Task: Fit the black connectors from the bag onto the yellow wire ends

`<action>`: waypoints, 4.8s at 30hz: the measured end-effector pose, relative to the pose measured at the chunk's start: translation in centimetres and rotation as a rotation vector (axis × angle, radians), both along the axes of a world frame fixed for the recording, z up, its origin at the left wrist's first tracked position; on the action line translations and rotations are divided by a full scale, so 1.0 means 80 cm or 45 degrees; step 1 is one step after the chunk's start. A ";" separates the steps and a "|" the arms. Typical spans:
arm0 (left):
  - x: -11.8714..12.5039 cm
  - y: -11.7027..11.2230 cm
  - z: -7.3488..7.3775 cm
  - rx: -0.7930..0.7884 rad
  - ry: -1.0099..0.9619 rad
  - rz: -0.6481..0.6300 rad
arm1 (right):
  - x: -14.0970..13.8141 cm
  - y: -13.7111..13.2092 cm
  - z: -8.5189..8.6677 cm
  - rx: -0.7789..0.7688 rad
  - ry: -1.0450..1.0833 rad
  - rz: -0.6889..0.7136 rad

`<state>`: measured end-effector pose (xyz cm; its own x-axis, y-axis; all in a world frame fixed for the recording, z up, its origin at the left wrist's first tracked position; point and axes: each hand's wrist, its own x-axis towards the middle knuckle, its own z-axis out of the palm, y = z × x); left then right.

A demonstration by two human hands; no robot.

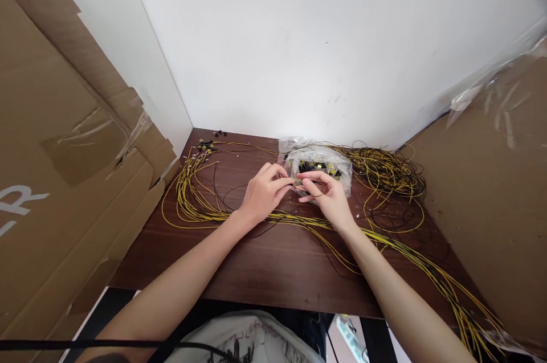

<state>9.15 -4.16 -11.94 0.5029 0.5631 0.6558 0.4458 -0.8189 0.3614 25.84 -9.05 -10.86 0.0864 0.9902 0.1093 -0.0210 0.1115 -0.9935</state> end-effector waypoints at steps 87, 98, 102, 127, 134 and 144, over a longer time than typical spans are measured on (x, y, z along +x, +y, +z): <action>0.009 -0.004 0.020 -1.320 -0.749 -0.257 | 0.000 0.006 -0.005 0.095 -0.282 -0.071; 0.008 0.000 0.014 -1.170 -0.655 -0.173 | 0.001 0.006 -0.006 0.012 -0.003 0.027; 0.009 0.000 0.010 -1.130 -0.643 -0.189 | 0.002 0.005 -0.004 0.041 -0.058 0.083; 0.007 -0.002 0.017 -1.515 -0.840 -0.416 | 0.003 0.005 -0.003 0.129 -0.188 -0.001; 0.004 -0.003 0.015 -1.595 -0.797 -0.507 | 0.002 0.005 -0.003 0.087 -0.102 0.058; 0.003 0.001 0.021 -1.729 -1.114 -0.647 | 0.015 0.003 0.008 0.098 -0.130 0.078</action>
<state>9.43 -4.05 -10.25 0.5720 0.8197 0.0294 -0.4451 0.2800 0.8506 27.03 -8.78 -10.19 0.0103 0.9816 0.1904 0.0706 0.1892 -0.9794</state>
